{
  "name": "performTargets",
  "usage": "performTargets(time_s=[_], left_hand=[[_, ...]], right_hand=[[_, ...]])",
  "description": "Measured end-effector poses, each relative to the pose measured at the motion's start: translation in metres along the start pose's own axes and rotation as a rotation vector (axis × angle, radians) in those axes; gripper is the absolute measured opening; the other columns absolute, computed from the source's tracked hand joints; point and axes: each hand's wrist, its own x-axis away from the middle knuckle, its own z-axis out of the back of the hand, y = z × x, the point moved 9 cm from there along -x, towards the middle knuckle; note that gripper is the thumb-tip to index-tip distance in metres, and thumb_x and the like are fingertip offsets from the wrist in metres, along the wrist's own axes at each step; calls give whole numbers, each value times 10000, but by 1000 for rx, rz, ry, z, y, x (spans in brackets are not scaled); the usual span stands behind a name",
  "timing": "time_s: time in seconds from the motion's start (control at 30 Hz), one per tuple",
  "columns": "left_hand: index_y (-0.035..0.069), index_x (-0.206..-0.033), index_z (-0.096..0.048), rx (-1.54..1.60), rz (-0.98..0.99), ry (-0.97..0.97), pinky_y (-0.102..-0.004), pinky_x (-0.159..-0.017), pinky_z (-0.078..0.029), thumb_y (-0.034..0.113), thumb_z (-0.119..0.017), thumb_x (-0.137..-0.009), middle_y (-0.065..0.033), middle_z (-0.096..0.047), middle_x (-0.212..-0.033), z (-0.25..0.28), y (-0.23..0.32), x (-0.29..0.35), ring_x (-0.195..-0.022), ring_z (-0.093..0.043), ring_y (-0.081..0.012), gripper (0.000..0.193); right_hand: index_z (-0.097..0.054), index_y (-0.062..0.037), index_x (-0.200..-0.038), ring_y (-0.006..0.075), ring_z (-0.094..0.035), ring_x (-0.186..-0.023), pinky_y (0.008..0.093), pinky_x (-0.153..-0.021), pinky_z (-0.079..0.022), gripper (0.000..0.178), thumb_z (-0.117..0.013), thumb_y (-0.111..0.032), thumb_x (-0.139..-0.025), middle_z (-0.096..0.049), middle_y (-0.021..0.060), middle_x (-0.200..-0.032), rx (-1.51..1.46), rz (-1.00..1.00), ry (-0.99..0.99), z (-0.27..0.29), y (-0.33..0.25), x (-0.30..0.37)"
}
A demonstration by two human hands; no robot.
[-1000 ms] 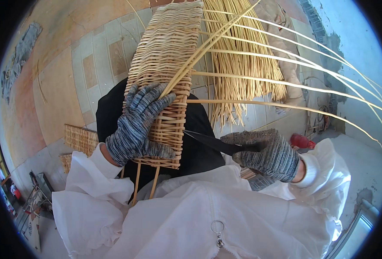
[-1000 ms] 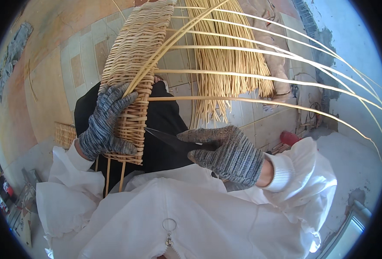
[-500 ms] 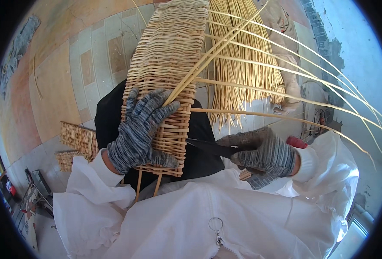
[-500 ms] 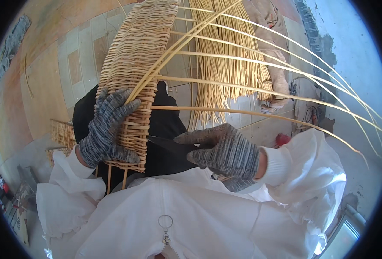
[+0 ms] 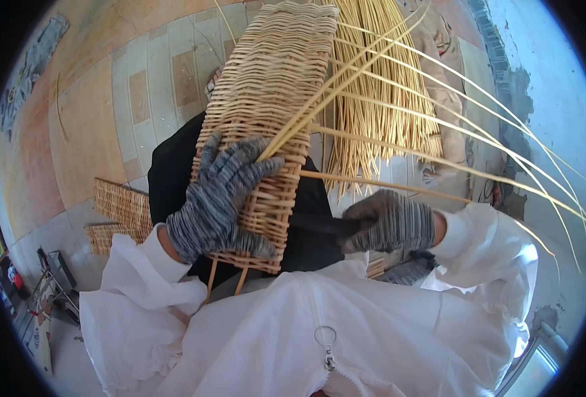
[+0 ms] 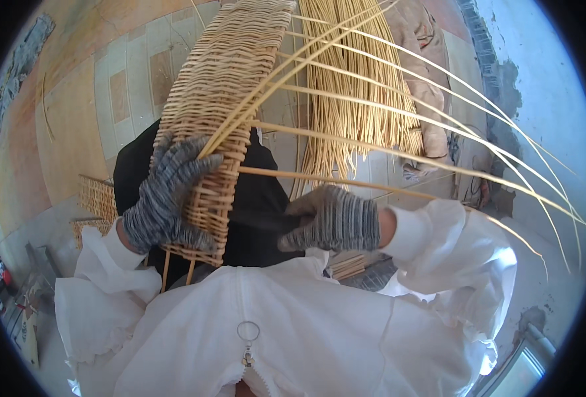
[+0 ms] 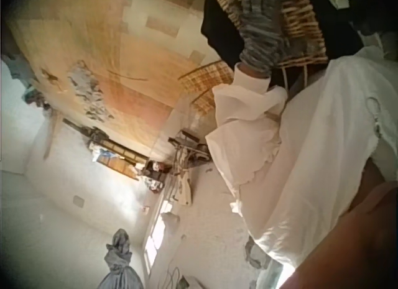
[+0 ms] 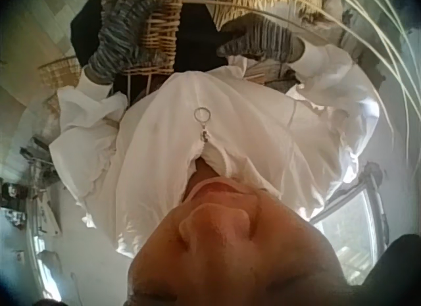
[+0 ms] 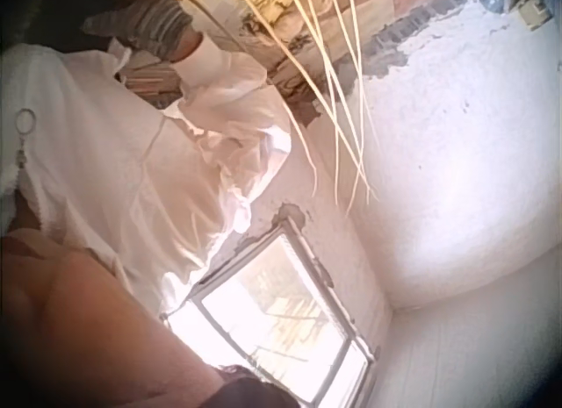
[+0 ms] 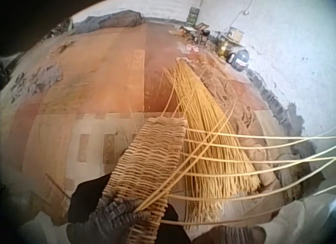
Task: The person weaves a rectangular basket by hand, interlacing thin bamboo strips through a pre-formed frame. They use a small hammer to tap the strips into place and trim excess length with a knife. The basket grows in height as more rows are added.
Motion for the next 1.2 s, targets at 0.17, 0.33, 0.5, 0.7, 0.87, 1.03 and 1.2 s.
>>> performTargets(time_s=[0.17,0.33,0.5,0.7,0.87,1.03,1.2], left_hand=[[120,-1338,-435,-49,6,56,-501,-1119,-135,653,-730,-572,-189,-418,-1341,6,-1,0,-1278,-370,-347,979],[87,-1344,-434,300,-9,155,-402,-1073,-293,209,-628,-845,-203,-465,-1325,6,-3,-2,-1229,-449,-321,549],[82,-1374,-408,1027,96,433,-310,-972,-419,-37,-548,-850,-131,-546,-1261,25,2,27,-1183,-494,-199,555],[32,-1393,-343,998,-50,266,-299,-973,-420,62,-570,-887,-120,-526,-1275,7,22,13,-1148,-529,-198,556],[55,-1333,-441,905,-27,450,-336,-991,-434,68,-541,-907,-145,-571,-1210,15,-8,32,-1091,-574,-243,438],[142,-1363,-438,-169,-88,182,-462,-1097,-247,523,-711,-719,-207,-423,-1361,8,33,12,-1307,-335,-379,797],[122,-1386,-409,-137,-16,40,-470,-1123,-151,680,-705,-578,-188,-330,-1429,1,13,8,-1349,-245,-379,1025]], right_hand=[[-633,-80,-862,281,-632,-722,373,-640,-522,292,-625,-370,-822,-619,101,-754,598,303,532,9,-15,12],[-638,-151,-904,275,-612,-675,370,-590,-501,193,-595,-323,-827,-574,88,-701,1053,454,977,3,-15,29],[-648,-100,-983,238,-630,-708,332,-630,-508,349,-646,-398,-802,-619,117,-755,677,606,1511,-19,-81,97],[-633,31,-951,163,-613,-534,243,-511,-501,370,-687,-313,-825,-635,91,-664,-655,526,743,40,-64,25],[-615,28,-925,161,-635,-618,243,-558,-511,196,-644,-154,-857,-654,102,-771,-529,746,993,2,-30,67],[-635,54,-864,274,-668,-660,351,-582,-561,212,-699,-138,-802,-656,192,-772,-1100,726,907,-65,89,99],[-601,16,-903,299,-650,-614,409,-530,-549,202,-679,-151,-818,-646,189,-745,-1143,780,1092,-56,126,118]])
